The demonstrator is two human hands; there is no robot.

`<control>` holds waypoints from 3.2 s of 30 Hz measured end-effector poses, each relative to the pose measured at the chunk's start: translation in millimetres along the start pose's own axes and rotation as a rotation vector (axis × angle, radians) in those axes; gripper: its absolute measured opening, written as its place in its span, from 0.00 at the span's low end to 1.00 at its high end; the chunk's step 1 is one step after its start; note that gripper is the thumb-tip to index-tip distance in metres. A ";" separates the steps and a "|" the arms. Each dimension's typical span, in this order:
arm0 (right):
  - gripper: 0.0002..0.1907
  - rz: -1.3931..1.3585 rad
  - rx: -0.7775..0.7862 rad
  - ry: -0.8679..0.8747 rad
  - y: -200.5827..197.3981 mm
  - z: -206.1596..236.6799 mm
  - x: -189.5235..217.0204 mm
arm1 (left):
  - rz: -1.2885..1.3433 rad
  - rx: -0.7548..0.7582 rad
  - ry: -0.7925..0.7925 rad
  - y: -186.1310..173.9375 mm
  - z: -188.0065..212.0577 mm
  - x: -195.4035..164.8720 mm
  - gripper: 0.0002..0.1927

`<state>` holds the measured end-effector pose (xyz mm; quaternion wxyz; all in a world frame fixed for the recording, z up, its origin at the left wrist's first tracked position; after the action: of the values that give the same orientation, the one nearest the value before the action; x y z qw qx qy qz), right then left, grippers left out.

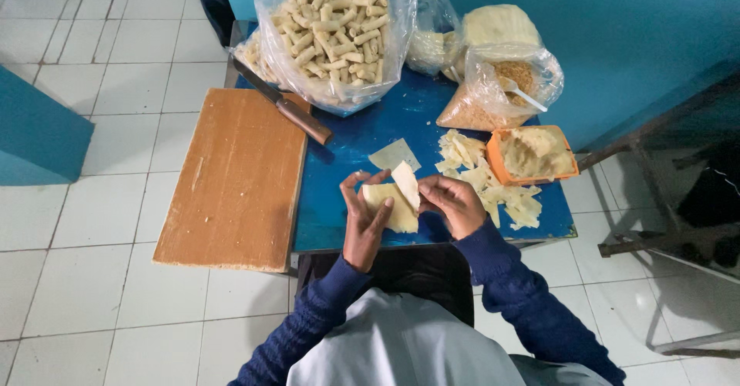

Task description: The person folds triangular dough wrappers on a blue table, pressing the edges together to enclose a filling, and occasionally scoops a brown powdery ingredient from a plastic bag with a spoon. Folded dough pieces are set on the table in a growing pile, with a bag of puffed snack pieces and a knife on a wooden board nearby.

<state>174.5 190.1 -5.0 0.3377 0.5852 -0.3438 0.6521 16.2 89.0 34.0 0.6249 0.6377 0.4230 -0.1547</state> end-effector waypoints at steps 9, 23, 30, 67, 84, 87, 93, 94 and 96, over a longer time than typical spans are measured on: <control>0.09 0.080 0.027 -0.104 6.6 4.4 22.9 | -0.579 0.135 0.307 22.9 -1.5 -24.9 0.13; 0.08 0.626 -0.107 -0.383 29.7 25.0 80.1 | -0.389 0.040 0.091 1.2 -6.1 -3.2 0.03; 0.06 0.803 -0.217 -0.449 34.6 32.3 97.7 | -0.425 0.081 0.100 5.1 -1.5 -5.1 0.06; 0.06 0.432 0.002 -0.245 20.3 13.9 25.7 | -0.412 0.078 0.071 -4.2 1.9 0.5 0.03; 0.11 0.575 -0.238 -0.380 24.3 22.6 32.7 | -0.524 -0.004 -0.091 -12.5 0.2 12.8 0.09; 0.17 0.618 -0.198 -0.306 20.6 21.5 30.4 | -0.369 -0.052 -0.022 -17.1 -3.4 15.9 0.08; 0.10 -0.224 0.168 -0.007 -0.6 -16.1 -27.3 | -0.233 -0.015 0.137 -32.9 3.7 12.5 0.08; 0.11 -0.275 0.142 0.061 -6.1 -20.4 -38.5 | -0.207 -0.048 0.106 -37.6 4.8 14.1 0.09; 0.12 -0.373 0.092 0.197 -14.4 -27.0 -56.3 | -0.154 -0.118 0.047 -46.5 9.1 14.5 0.12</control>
<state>177.2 218.4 -62.4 0.4575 0.5869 -0.1648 0.6474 -6.2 79.1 -9.1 0.6374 0.5689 0.4938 -0.1621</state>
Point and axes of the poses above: each hand's wrist, its own z-axis away from the middle knuckle, its own y-axis out of the palm, x = y × z, the point moved 8 cm from there along -z, towards the middle knuckle, and after that the axes turned 15 degrees about z, right-handed, at the moved point
